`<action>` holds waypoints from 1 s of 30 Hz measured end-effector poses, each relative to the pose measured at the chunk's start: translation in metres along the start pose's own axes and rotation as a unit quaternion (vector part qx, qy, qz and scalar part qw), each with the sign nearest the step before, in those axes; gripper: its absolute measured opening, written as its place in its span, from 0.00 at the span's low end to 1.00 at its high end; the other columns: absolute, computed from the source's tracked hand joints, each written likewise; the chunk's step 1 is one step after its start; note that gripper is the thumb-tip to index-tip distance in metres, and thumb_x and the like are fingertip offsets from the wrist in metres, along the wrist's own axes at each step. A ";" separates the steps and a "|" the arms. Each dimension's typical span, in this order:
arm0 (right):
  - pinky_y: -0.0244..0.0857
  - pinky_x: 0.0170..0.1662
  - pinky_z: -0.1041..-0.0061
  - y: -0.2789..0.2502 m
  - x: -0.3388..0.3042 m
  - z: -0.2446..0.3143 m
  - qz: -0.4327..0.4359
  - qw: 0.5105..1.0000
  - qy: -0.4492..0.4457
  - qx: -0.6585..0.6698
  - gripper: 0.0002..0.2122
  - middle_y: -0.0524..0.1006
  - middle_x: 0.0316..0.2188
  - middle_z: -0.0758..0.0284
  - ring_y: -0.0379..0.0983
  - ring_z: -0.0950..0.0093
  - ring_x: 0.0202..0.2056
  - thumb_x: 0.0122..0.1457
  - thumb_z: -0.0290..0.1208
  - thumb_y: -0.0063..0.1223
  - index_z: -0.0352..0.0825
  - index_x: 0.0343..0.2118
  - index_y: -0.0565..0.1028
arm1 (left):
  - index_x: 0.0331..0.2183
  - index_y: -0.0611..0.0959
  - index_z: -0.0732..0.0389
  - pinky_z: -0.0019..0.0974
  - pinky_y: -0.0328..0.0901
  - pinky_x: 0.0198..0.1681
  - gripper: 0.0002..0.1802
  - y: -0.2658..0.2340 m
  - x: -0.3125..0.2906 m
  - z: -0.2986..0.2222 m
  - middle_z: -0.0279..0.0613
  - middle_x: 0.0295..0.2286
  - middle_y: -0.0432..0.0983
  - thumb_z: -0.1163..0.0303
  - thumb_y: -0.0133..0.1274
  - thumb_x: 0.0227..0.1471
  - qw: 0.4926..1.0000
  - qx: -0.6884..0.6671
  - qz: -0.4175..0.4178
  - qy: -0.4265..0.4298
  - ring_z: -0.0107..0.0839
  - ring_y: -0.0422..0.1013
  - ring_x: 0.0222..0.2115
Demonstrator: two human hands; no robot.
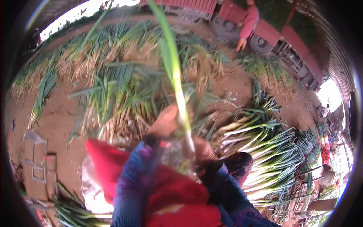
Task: The person cleans leeks by hand, peeling away the outer layers of each stalk and placing the cleaned leeks onto a pile on the ground.
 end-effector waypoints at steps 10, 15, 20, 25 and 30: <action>0.51 0.14 0.82 0.010 -0.002 -0.031 0.202 0.930 0.097 0.290 0.24 0.66 0.16 0.67 0.57 0.80 0.12 0.60 0.47 0.41 0.25 0.42 0.69 | 0.45 0.75 0.65 0.28 0.69 0.31 0.18 0.007 -0.049 0.036 0.33 0.30 0.75 0.65 0.52 0.55 0.991 0.114 0.068 -0.010 0.23 0.71 0.29; 0.51 0.13 0.83 0.036 0.007 -0.027 0.226 0.932 0.109 0.263 0.24 0.66 0.16 0.66 0.57 0.79 0.11 0.60 0.47 0.41 0.25 0.42 0.68 | 0.44 0.76 0.65 0.26 0.68 0.27 0.16 -0.054 -0.064 0.062 0.35 0.37 0.72 0.67 0.51 0.56 0.954 0.271 0.114 -0.052 0.21 0.70 0.29; 0.51 0.14 0.82 0.022 0.015 0.017 0.145 0.977 0.025 0.157 0.22 0.65 0.16 0.69 0.58 0.81 0.13 0.61 0.46 0.42 0.27 0.43 0.70 | 0.45 0.75 0.63 0.35 0.68 0.29 0.27 0.002 -0.075 0.071 0.40 0.36 0.74 0.51 0.54 0.51 0.842 0.486 0.126 -0.199 0.31 0.71 0.32; 0.53 0.18 0.84 0.004 0.027 0.012 0.069 0.995 -0.021 0.069 0.21 0.68 0.20 0.72 0.60 0.83 0.16 0.60 0.44 0.46 0.29 0.45 0.70 | 0.44 0.73 0.61 0.31 0.68 0.29 0.20 -0.018 -0.071 -0.012 0.38 0.32 0.72 0.59 0.55 0.53 0.919 0.343 -0.179 0.076 0.27 0.70 0.31; 0.54 0.21 0.85 0.012 0.033 -0.010 -0.042 0.998 -0.040 0.005 0.18 0.68 0.20 0.73 0.61 0.84 0.19 0.60 0.43 0.47 0.32 0.44 0.71 | 0.43 0.72 0.58 0.27 0.65 0.36 0.14 0.035 -0.095 -0.033 0.32 0.30 0.71 0.73 0.54 0.53 0.932 0.246 -0.102 0.246 0.20 0.68 0.31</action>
Point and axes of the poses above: each hand's wrist, its own x-axis towards the middle knuckle, its own y-axis out of the palm, z = x × y, the point moved 5 cm from there along x, towards the middle knuckle
